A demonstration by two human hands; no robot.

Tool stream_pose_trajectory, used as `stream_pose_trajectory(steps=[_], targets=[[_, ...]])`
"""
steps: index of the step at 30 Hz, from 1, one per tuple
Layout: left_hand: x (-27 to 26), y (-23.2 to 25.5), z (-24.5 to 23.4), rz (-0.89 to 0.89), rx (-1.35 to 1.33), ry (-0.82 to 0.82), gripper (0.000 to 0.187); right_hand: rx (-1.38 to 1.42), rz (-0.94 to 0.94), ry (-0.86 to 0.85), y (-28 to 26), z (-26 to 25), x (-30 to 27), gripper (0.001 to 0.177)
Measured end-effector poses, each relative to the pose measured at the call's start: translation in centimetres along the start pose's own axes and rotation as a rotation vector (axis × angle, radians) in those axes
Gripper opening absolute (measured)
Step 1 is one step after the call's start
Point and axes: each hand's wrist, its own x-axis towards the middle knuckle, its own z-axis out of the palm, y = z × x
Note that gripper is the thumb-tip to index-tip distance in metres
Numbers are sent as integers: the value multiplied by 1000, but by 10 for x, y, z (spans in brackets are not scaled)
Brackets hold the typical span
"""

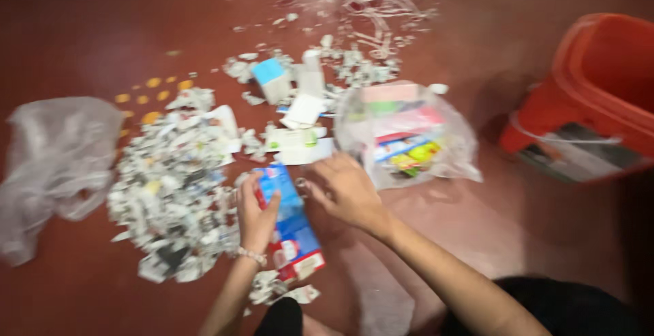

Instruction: The person sits on the floor and sorts various discarded items, including plastic wrappers, boxes, and paper, into a clear plastic bag. They handle items one by one, placing them into the bag while surrounded by a pile of waste.

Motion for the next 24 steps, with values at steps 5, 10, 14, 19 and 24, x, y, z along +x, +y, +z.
stream_pose_trajectory(steps=[5,10,14,19,24], targets=[[-43,-67,-25,-185,142,-25,64,21,429,-505,0,80,-12,64],[-58,-84,-36,-549,62,-287,52,280,604,-431,6,132,-40,91],[-51,-64,-30,-576,84,-358,67,415,757,-394,10,156,-48,76],[-39,-43,-29,-303,-293,-266,80,1391,987,-301,24,153,-49,54],[-32,-33,-33,-559,-651,-315,52,1448,1034,-286,5,128,-45,47]])
